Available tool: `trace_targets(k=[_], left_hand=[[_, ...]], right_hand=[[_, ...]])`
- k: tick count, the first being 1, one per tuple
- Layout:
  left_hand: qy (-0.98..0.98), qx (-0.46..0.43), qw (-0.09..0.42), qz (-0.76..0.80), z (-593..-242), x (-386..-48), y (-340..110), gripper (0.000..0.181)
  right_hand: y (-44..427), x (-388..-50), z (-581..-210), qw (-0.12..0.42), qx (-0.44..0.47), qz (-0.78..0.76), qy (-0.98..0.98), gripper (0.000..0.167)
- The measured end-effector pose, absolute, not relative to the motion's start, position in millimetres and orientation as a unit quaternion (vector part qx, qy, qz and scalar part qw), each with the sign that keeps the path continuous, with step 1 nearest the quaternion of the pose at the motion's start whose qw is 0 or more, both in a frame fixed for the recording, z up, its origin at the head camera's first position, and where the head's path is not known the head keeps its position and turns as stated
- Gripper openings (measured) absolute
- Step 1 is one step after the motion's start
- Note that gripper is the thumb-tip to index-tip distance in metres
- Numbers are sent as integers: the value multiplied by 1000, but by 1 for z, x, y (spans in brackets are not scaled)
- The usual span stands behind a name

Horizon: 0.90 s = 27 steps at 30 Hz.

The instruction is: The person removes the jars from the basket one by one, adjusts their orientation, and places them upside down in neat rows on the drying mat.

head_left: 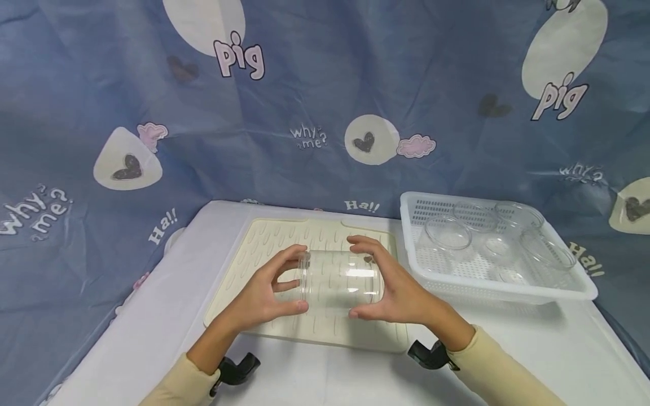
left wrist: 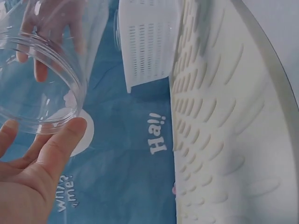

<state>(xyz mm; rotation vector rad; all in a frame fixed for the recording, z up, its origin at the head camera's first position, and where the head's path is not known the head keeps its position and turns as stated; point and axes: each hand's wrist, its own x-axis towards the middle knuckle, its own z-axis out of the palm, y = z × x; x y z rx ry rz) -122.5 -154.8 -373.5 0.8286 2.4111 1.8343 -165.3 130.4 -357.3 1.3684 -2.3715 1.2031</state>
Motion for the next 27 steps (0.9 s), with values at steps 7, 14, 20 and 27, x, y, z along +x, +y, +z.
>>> trace_targets(k=[7,14,20,27], left_hand=[[693,272,34,666,-378,-124,-155,80],[617,284,65,731,-378,-122,-152,75],[605,281,79,740,-378,-118,-151,72],[609,276,97,737,-379,-117,-149,73]], right_hand=[[131,-161,-355,82,456,428,-776,109],[130,-161,-349,97,488,455,-739,123],[134,-160,-345,77,508,452,-729,119],[139,-157,-340,74,504,454,-731,117]])
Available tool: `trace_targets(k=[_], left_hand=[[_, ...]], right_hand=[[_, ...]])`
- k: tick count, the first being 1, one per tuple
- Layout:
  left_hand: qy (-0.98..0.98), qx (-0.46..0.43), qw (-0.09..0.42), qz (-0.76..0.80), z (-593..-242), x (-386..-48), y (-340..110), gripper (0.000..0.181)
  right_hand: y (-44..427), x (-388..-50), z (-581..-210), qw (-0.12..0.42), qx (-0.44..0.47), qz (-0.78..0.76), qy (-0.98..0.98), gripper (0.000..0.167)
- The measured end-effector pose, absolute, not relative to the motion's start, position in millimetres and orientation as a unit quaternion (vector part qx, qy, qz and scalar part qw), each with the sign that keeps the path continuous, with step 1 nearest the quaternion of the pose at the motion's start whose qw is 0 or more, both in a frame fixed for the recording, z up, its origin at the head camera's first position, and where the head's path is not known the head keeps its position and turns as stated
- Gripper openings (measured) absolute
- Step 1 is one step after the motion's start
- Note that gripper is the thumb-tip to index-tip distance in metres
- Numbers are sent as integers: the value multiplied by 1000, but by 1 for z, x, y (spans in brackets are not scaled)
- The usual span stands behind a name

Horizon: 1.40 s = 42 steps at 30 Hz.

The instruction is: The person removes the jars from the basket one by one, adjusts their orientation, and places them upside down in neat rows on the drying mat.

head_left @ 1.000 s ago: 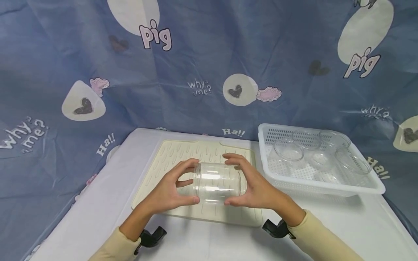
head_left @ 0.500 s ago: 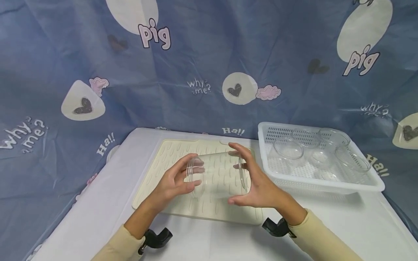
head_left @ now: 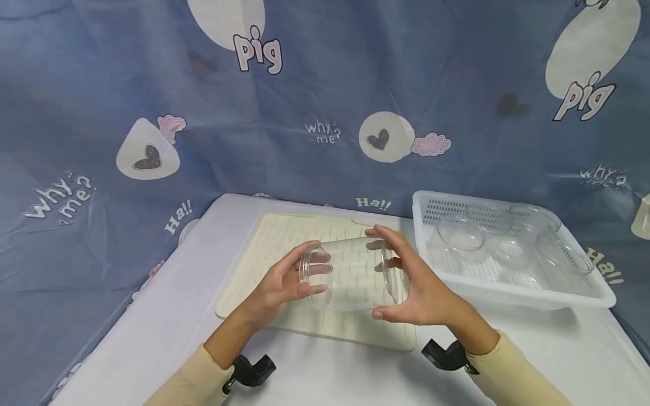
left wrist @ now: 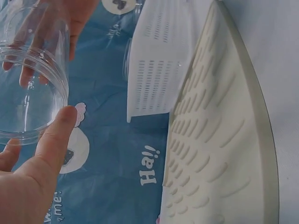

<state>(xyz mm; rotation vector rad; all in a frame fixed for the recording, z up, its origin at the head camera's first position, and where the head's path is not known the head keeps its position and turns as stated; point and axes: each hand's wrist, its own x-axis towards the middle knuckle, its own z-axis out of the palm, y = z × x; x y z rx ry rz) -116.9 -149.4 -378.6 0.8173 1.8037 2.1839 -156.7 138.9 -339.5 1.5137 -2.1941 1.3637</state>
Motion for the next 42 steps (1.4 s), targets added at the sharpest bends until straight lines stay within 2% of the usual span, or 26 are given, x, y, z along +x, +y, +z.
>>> trace_targets(k=[10,16,24,27,32,37,42], left_hand=[[598,294,97,739,-386,-117,-157,69],[593,302,85,742,-386,-115,-157,69],[624,307,73,715,-388,-116,-157,68],[715,300,28,631,-387,-114,-162,69],[887,257,-66,377,-390,-107,-179,73],[959,197,-75,189,-400,-101,-210,75],[973,187,-66,117,-410,-91,-238,65]], right_hand=[[131,-157,-334,60,486,434,-756,114],[128,-157,-333,44,477,437,-761,120],[129,-156,-330,49,464,438,-768,117],[132,-158,-326,56,463,423,-777,117],[140,-161,-317,62,455,370,-807,116],[147,-162,-306,47,441,297,-846,118],[151,-166,-292,20,430,222,-875,115]])
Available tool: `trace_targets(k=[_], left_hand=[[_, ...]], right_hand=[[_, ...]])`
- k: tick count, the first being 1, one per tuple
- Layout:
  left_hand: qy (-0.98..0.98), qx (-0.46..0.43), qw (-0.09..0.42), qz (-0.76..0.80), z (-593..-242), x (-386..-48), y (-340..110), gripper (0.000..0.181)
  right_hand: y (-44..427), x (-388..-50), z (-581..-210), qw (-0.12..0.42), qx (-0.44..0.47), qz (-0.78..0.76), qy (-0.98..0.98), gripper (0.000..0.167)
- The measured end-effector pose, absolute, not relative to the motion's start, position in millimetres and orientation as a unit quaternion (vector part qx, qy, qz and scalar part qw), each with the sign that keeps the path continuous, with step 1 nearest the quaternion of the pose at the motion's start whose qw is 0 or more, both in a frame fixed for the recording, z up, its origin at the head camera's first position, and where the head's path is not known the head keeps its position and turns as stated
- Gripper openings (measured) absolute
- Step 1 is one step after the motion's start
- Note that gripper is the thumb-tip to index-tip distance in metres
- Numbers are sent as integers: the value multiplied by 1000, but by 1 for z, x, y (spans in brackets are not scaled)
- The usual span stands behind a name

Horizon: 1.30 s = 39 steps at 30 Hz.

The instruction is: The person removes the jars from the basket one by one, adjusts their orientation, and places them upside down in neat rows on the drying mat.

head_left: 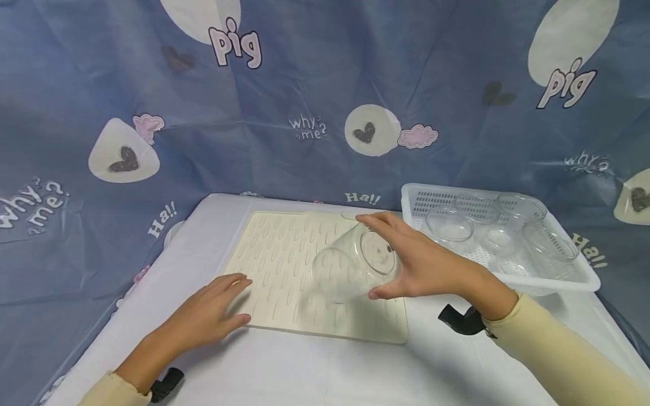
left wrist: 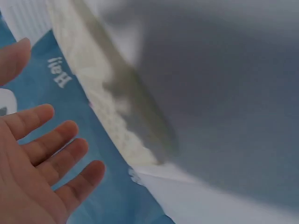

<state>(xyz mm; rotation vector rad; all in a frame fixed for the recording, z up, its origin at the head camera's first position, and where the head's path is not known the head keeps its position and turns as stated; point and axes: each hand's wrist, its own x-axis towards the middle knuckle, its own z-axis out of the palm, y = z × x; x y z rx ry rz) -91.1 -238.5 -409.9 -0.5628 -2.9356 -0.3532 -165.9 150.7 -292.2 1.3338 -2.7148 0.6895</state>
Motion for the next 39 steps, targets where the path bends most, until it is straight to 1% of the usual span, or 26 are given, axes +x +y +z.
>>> trace_targets(k=[3,9,11,15,18,25,32,36,39], left_hand=[[-975,-187,68,-102,-414,-88,-250,62],[-976,-175,50,-118,-421,-91,-260,63],[-978,-164,34,-127,-424,-93,-260,65],[-981,-149,-16,-126,-428,-95,-258,69],[-982,-143,-44,-119,-429,-97,-257,73],[-982,-134,-49,-120,-429,-99,-251,73],[-979,-112,-83,-149,-429,-98,-248,76],[-980,-97,-80,-153,-429,-99,-245,80],[-982,-89,-73,-152,-430,-101,-243,80]], right_hand=[[151,-172,-285,16,437,197,-877,114],[151,-182,-281,38,455,189,-870,115],[150,-184,-283,30,449,195,-871,117],[145,-189,-288,7,437,202,-876,117],[141,-194,-289,7,438,191,-878,115],[134,-205,-287,3,446,169,-879,113],[125,-212,-289,-4,469,169,-867,110],[123,-216,-285,-5,470,168,-867,110],[123,-219,-282,4,465,164,-870,110]])
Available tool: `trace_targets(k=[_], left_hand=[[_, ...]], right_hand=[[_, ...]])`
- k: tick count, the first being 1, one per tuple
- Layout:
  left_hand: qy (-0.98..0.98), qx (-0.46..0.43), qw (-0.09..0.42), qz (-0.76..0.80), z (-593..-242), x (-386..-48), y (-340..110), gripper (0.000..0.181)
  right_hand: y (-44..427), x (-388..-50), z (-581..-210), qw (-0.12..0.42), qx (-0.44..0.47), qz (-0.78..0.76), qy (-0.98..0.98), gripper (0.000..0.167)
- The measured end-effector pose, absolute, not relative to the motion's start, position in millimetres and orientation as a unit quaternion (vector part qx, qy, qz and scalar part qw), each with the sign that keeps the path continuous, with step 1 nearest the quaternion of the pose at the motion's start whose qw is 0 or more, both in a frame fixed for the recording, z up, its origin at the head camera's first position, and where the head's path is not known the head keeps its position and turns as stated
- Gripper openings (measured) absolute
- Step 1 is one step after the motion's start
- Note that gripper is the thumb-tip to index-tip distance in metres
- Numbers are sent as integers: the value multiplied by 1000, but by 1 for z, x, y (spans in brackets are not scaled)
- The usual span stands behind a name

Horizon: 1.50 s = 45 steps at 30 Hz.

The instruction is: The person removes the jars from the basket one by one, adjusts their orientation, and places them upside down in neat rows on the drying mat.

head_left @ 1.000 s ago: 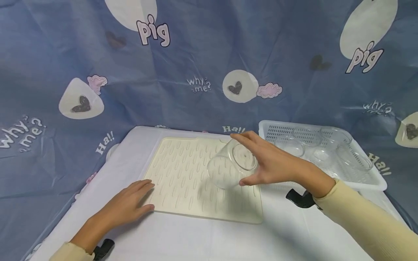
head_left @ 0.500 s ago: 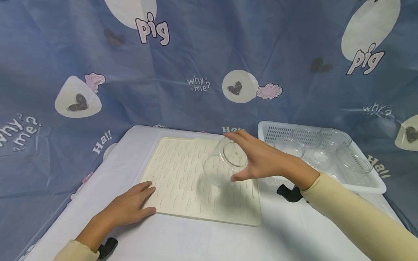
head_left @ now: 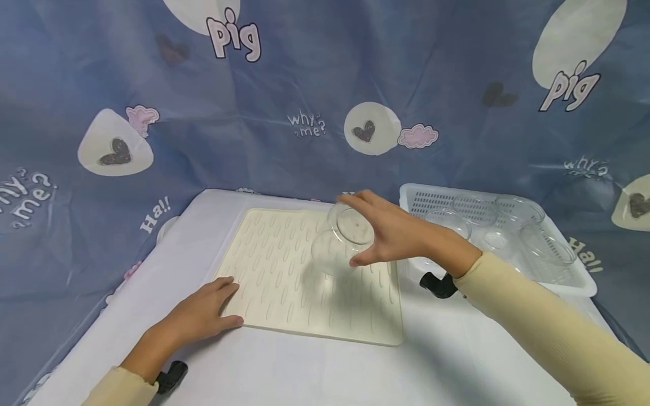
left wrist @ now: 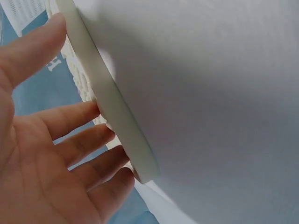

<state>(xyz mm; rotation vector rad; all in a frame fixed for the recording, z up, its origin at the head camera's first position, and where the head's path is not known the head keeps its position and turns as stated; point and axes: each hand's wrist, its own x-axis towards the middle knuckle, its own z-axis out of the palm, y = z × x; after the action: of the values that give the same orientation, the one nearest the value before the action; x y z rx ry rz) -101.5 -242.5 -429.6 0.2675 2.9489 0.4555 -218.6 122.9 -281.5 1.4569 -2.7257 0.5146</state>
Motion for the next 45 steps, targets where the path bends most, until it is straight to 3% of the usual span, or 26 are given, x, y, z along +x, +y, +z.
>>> trace_targets(k=[14,25,45], left_hand=[[983,57,94,144,-424,-104,-236,83],[984,51,96,141,-420,-106,-239,85],[984,48,105,133,-423,-110,-239,85]], right_hand=[[100,-228,-285,-16,425,178,-887,114],[64,-263,-291,-36,391,207,-896,114],[25,-296,-311,-54,308,285,-906,114]])
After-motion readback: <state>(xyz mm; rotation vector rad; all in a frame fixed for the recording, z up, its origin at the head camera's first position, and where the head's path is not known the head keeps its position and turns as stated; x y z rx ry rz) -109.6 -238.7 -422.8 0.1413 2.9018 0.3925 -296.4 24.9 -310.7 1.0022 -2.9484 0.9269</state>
